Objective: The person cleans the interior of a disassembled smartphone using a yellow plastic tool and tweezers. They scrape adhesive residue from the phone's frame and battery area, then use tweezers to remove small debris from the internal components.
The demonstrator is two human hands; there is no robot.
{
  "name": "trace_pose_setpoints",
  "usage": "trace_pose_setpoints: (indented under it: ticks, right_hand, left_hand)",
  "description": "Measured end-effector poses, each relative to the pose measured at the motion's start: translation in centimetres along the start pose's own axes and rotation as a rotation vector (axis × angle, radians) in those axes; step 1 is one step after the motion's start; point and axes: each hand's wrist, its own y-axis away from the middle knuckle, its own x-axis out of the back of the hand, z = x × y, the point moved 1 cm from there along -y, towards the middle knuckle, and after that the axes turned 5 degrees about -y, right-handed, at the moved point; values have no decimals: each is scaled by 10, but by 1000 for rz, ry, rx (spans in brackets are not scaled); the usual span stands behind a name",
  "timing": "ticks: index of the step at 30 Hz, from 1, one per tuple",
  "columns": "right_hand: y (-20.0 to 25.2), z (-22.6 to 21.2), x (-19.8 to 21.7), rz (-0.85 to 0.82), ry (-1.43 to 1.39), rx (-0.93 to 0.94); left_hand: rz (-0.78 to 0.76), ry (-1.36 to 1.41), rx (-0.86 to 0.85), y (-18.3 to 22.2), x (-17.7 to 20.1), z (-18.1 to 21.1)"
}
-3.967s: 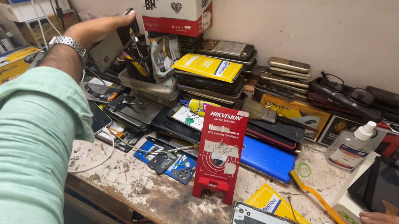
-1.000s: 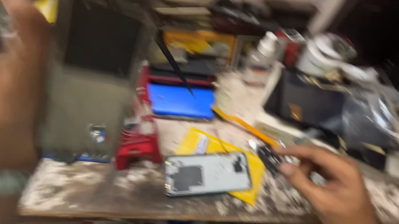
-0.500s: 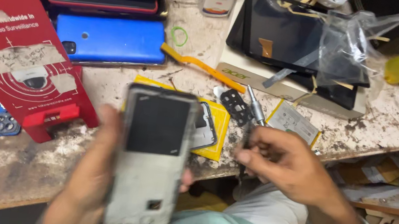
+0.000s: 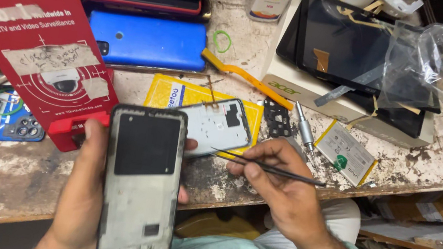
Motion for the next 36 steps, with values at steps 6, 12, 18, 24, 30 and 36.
trace_pose_setpoints:
  ticks: [6, 12, 18, 24, 30, 36]
  right_hand:
    - [-6, 5, 3, 19, -84, 39]
    - [14, -6, 25, -19, -62, 457]
    - [0, -33, 6, 62, 402, 686]
    - [-26, -55, -17, 36, 663, 700]
    - [-37, -52, -31, 17, 706, 717]
    - [-40, -53, -38, 27, 774, 735]
  left_hand:
    - [59, -50, 52, -15, -3, 4]
    - [-244, 103, 313, -14, -9, -13]
    - [-391, 277, 313, -33, -30, -33]
    - [-371, 366, 285, -44, -28, -35]
    - [-358, 403, 262, -45, -21, -39]
    - [-363, 390, 220, -44, -18, -42]
